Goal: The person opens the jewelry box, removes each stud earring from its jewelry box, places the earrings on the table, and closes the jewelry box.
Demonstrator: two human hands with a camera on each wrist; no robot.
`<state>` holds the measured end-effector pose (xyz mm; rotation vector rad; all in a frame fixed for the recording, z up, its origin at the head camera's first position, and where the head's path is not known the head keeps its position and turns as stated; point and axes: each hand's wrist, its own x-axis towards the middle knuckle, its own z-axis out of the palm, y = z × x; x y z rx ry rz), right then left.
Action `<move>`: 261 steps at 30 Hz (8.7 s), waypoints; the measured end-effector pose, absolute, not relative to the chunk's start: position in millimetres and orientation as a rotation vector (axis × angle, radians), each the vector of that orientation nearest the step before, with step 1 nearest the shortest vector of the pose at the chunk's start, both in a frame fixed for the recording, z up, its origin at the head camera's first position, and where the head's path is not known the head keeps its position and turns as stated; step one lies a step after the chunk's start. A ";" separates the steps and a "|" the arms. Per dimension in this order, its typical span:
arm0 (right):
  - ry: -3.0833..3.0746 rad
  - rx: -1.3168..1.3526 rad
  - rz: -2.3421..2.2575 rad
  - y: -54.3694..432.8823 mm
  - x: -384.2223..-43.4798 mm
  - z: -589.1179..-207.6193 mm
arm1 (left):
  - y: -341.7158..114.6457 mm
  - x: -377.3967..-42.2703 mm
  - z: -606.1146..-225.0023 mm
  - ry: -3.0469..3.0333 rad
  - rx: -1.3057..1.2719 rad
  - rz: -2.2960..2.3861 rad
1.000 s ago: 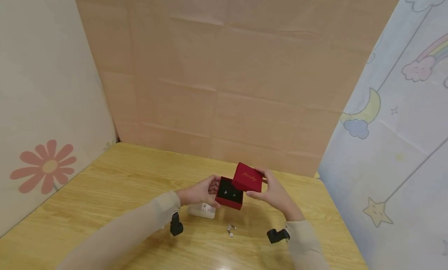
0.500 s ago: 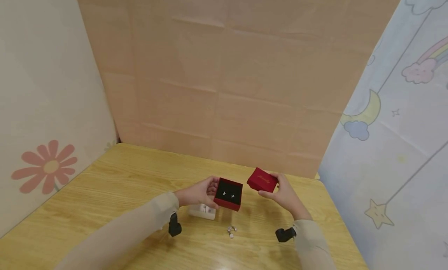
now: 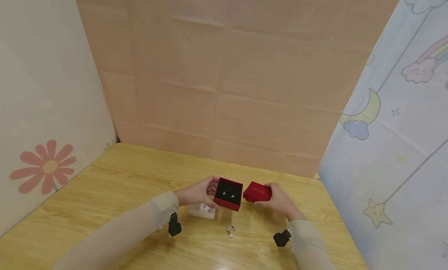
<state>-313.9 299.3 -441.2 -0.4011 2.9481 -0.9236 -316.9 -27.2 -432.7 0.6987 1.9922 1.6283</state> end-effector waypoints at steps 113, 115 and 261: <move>3.237 -1.139 -0.714 201.4 -268.7 -386.4 | -28.0 -313.9 -437.4 1.932 0.770 1.668; 3.244 -1.120 -0.648 200.8 -268.5 -386.6 | -27.7 -314.4 -438.3 1.929 0.768 1.674; 2.694 -0.687 -0.939 249.9 -276.8 -456.3 | -37.2 -315.8 -436.7 1.911 0.762 1.701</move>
